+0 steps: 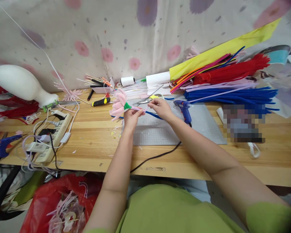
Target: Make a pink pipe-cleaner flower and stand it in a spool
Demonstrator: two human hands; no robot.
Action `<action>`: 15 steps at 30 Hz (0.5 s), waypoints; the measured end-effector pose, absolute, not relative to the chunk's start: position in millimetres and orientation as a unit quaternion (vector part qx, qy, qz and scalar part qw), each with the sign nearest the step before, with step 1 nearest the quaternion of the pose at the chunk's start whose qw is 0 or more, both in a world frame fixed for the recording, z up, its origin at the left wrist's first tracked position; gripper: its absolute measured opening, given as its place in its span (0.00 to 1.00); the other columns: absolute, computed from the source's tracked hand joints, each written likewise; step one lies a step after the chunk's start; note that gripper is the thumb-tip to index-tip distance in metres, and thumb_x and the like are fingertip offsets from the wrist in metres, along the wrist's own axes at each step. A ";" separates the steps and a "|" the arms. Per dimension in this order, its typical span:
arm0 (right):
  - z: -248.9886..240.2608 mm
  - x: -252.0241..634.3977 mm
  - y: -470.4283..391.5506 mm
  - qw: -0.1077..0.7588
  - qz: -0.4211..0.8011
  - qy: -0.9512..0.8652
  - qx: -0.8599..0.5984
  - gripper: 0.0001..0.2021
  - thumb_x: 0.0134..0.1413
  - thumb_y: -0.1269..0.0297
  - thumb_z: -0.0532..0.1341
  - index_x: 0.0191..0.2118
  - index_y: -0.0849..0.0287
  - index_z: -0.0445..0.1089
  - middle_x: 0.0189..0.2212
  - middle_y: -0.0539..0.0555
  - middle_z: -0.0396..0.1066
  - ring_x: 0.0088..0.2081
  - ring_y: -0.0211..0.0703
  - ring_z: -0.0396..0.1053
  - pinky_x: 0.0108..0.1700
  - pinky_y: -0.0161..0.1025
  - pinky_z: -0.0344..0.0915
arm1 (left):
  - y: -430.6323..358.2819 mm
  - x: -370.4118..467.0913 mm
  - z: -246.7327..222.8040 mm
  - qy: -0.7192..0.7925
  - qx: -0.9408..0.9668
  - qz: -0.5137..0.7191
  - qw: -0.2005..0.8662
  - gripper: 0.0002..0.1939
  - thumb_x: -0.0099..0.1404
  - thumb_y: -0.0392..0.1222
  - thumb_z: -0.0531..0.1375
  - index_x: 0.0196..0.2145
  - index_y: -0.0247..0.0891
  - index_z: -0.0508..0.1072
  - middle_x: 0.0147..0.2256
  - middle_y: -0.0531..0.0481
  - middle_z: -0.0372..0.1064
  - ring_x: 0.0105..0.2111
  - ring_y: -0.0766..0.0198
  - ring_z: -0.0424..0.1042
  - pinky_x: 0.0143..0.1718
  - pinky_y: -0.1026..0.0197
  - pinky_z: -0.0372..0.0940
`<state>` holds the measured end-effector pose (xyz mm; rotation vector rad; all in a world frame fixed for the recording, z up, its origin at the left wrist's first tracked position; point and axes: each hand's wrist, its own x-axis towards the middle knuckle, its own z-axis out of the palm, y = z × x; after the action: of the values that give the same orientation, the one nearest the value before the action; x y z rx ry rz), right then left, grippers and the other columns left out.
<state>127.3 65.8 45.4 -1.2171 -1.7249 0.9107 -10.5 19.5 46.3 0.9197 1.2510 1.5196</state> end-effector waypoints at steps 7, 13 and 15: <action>47.9 128.7 71.9 0.315 0.606 -0.541 -0.491 0.07 0.47 0.68 0.60 0.22 0.62 0.63 0.17 0.46 0.61 0.20 0.29 0.58 0.24 0.28 0.55 | 19.3 -11.8 45.0 0.490 0.433 0.602 0.458 0.09 0.42 0.41 0.67 0.22 0.34 0.74 0.21 0.51 0.71 0.21 0.67 0.70 0.28 0.62 0.67; 39.5 138.2 77.9 0.156 0.750 -0.504 -0.400 0.04 0.40 0.72 0.64 0.25 0.64 0.67 0.22 0.49 0.67 0.21 0.30 0.62 0.23 0.29 0.57 | 14.1 -12.8 45.9 0.464 0.499 0.555 0.478 0.08 0.45 0.40 0.66 0.24 0.34 0.75 0.22 0.50 0.72 0.23 0.66 0.71 0.32 0.62 0.66; 36.9 140.4 79.8 0.121 0.780 -0.507 -0.347 0.05 0.38 0.72 0.65 0.25 0.65 0.68 0.21 0.48 0.66 0.20 0.28 0.60 0.22 0.28 0.56 | 13.5 -11.3 46.1 0.447 0.508 0.542 0.498 0.08 0.45 0.40 0.66 0.24 0.34 0.75 0.22 0.51 0.72 0.24 0.66 0.71 0.32 0.61 0.66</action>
<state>140.4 79.8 36.9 -1.0147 -1.4804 2.2771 -11.3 13.5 46.1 1.2296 1.0827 1.3126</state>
